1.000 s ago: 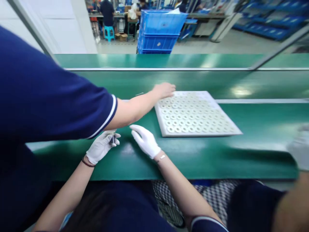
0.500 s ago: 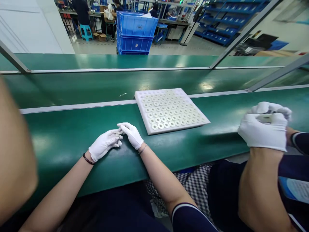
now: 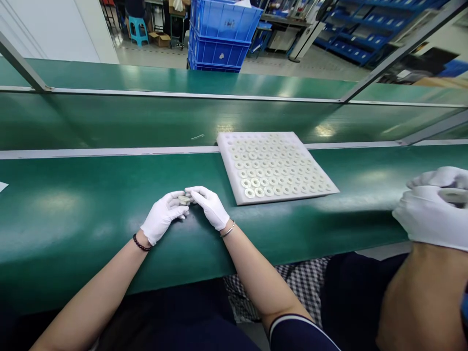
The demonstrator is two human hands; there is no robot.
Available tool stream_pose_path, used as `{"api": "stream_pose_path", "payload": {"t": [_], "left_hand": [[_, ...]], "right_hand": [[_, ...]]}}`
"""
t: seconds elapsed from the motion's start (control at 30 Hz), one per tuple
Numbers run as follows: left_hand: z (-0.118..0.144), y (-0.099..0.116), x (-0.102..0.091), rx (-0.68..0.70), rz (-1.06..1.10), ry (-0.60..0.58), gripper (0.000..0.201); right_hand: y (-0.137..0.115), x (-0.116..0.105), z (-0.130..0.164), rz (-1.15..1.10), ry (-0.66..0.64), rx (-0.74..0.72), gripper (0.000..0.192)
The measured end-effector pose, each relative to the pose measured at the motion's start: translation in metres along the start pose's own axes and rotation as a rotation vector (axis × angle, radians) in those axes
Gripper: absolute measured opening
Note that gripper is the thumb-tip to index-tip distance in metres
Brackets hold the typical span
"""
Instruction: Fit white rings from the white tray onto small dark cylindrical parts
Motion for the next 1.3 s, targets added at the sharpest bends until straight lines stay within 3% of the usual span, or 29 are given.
{"api": "stream_pose_path", "payload": {"t": [0.13, 0.33, 0.57, 0.83, 1.03, 1.13, 1.3], "left_hand": [[0.001, 0.003, -0.010, 0.026, -0.025, 0.107, 0.050], [0.002, 0.008, -0.013, 0.129, -0.134, 0.153, 0.051], [0.014, 0.030, -0.024, 0.248, -0.648, 0.374, 0.059], [0.018, 0.039, -0.018, 0.399, -0.836, 0.405, 0.060], [0.028, 0.049, -0.009, 0.664, -1.056, 0.434, 0.052], [0.034, 0.052, -0.002, 0.768, -1.123, 0.416, 0.049], [0.034, 0.051, -0.001, 0.744, -1.118, 0.408, 0.052]], "right_hand": [[0.000, 0.005, 0.000, 0.006, -0.041, 0.010, 0.031], [-0.001, 0.008, 0.001, 0.046, -0.063, -0.004, 0.030], [-0.002, 0.013, 0.003, 0.097, -0.100, -0.003, 0.033], [-0.003, 0.015, 0.004, 0.066, -0.116, -0.025, 0.035], [0.002, 0.021, 0.005, 0.042, -0.155, 0.023, 0.046], [0.003, 0.023, 0.005, 0.187, -0.157, 0.003, 0.058], [-0.011, 0.021, 0.007, 0.387, -0.123, -0.168, 0.046]]}}
Point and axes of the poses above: each hand's wrist, its own z-axis away from the middle knuckle, its own x-axis out of the palm, y = z × x, the point moved 9 cm from there along -z, towards the middle knuckle, and after that the axes turned 3 degrees about -y, right-handed, at the moved point
